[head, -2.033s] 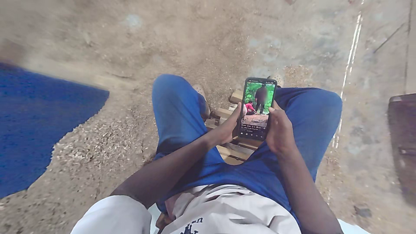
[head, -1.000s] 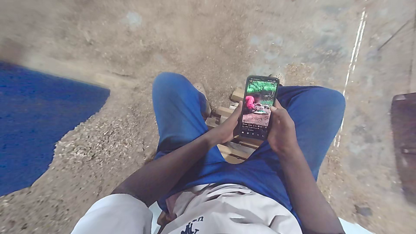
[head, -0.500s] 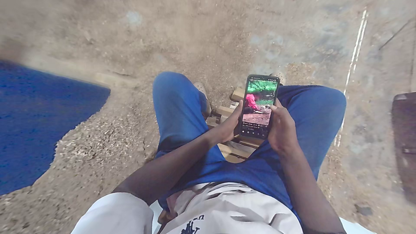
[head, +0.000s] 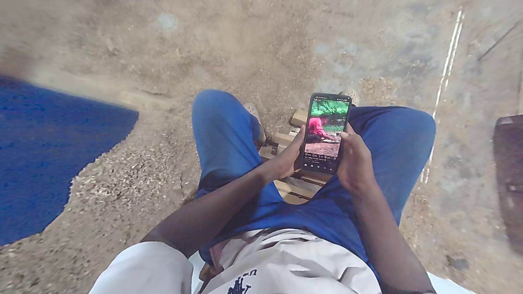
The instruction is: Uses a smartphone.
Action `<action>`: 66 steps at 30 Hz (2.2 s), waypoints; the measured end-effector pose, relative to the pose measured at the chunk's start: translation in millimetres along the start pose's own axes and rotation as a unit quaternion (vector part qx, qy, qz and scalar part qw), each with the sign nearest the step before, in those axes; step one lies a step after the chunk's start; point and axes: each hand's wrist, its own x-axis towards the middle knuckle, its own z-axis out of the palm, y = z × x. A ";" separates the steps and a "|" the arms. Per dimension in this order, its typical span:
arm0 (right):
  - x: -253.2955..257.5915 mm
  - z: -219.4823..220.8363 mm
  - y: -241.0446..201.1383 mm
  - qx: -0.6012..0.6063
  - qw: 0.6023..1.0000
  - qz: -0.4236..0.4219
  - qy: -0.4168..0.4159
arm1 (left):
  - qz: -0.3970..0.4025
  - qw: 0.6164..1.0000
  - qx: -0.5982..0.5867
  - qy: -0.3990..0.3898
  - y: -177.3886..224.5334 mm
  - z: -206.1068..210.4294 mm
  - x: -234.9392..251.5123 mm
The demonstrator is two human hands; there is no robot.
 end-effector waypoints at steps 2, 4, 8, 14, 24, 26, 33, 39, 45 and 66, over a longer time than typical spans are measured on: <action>-0.1 0.2 0.5 0.002 1.000 -0.003 0.001 | 0.000 1.000 -0.002 0.001 0.3 0.3 -0.6; 0.2 0.1 0.3 0.000 1.000 -0.004 0.001 | 0.001 1.000 -0.004 0.002 1.0 0.9 -0.8; 0.1 0.4 0.1 -0.001 1.000 -0.002 0.004 | 0.008 1.000 -0.008 -0.009 -0.4 -0.9 0.0; -0.1 0.0 0.5 -0.002 1.000 -0.003 0.006 | 0.013 1.000 -0.003 -0.011 -1.3 -1.3 0.1; -0.1 0.5 -0.1 0.002 1.000 -0.002 0.002 | 0.016 1.000 -0.007 -0.020 -3.0 -3.1 0.6; -0.2 0.2 -0.1 0.001 1.000 -0.003 0.001 | 0.014 1.000 -0.007 -0.017 -2.5 -2.5 0.2; -0.2 -0.2 -0.4 -0.001 1.000 -0.005 -0.002 | 0.015 1.000 -0.007 -0.016 -1.8 -1.9 0.2; -0.7 -0.6 0.0 0.005 1.000 -0.004 -0.006 | 0.007 1.000 -0.004 -0.011 -0.4 -0.6 -1.5; -0.6 -1.1 0.1 0.008 1.000 -0.003 -0.008 | 0.005 1.000 -0.003 -0.007 0.1 0.1 -1.9; 0.2 0.1 0.9 -0.003 1.000 0.001 0.004 | 0.006 1.000 -0.013 -0.006 -1.5 -0.8 0.0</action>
